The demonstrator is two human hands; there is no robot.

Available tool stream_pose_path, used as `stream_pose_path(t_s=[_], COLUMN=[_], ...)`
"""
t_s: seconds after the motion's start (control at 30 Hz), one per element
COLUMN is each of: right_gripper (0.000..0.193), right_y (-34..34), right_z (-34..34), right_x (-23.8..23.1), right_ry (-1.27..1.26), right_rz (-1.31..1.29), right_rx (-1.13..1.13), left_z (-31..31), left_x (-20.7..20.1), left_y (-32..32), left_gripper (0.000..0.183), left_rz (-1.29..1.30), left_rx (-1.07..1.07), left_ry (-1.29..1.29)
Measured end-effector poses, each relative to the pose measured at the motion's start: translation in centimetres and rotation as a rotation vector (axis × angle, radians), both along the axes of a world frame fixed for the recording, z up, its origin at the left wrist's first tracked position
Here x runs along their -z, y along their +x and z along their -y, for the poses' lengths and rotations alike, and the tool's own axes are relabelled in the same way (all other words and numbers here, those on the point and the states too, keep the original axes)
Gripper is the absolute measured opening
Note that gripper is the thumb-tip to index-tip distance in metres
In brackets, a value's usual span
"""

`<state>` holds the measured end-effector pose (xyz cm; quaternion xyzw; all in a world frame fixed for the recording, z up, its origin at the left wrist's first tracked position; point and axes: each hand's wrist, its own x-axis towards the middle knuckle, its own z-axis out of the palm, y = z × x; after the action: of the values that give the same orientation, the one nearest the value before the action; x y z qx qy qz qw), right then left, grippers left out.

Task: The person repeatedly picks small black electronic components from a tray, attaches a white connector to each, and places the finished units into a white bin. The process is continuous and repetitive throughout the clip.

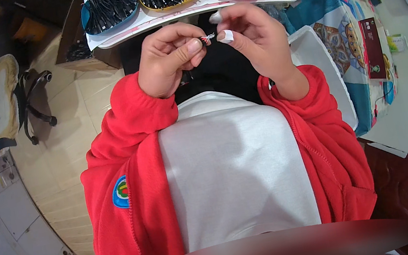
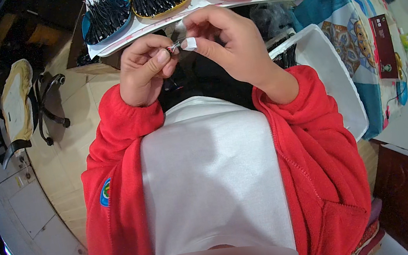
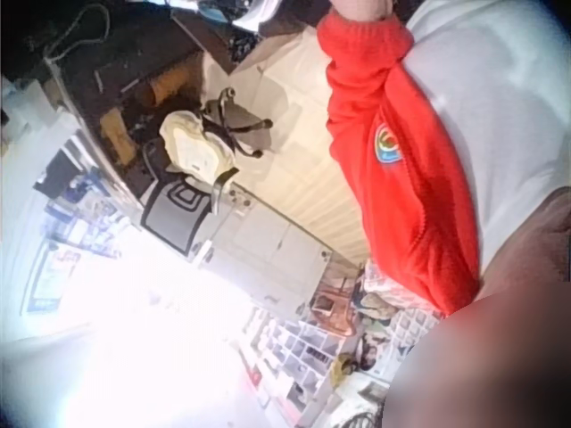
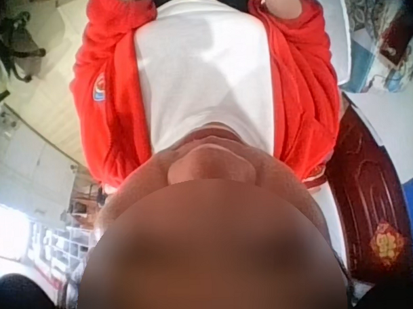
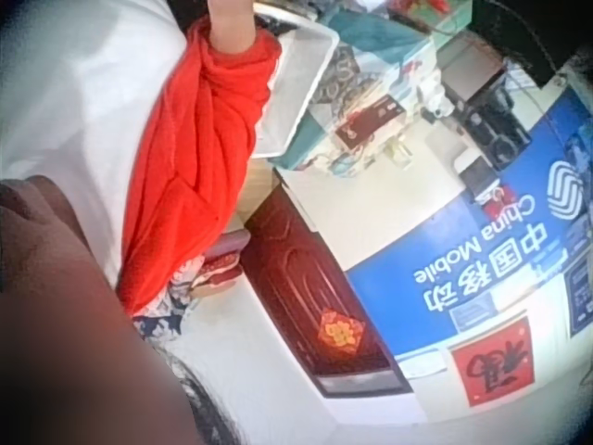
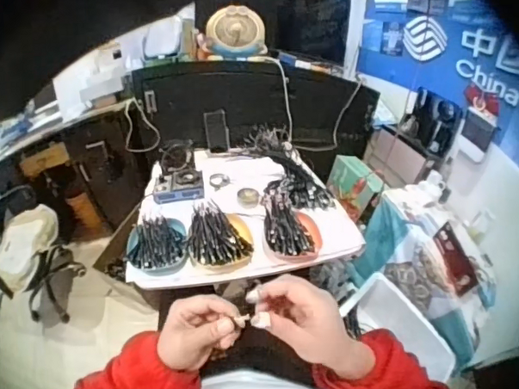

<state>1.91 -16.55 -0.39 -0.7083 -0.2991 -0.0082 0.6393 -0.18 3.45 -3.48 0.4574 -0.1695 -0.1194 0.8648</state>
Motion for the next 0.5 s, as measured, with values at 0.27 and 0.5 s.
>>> stream_pose_path(t_s=[0.27, 0.5], right_gripper=[0.031, 0.014], right_y=[0.9, 0.1], right_z=[-0.4, 0.8], right_x=[-0.4, -0.5], right_ry=[-0.185, -0.093], right_rz=[0.942, -0.030], right_rx=[0.193, -0.083], left_z=[1.0, 0.6], left_x=[0.6, -0.2], left_y=[-0.3, 0.2], left_gripper=[0.015, 0.011], left_rz=[-0.189, 0.218], left_rx=[0.185, -0.091], left_ry=[-0.313, 0.214])
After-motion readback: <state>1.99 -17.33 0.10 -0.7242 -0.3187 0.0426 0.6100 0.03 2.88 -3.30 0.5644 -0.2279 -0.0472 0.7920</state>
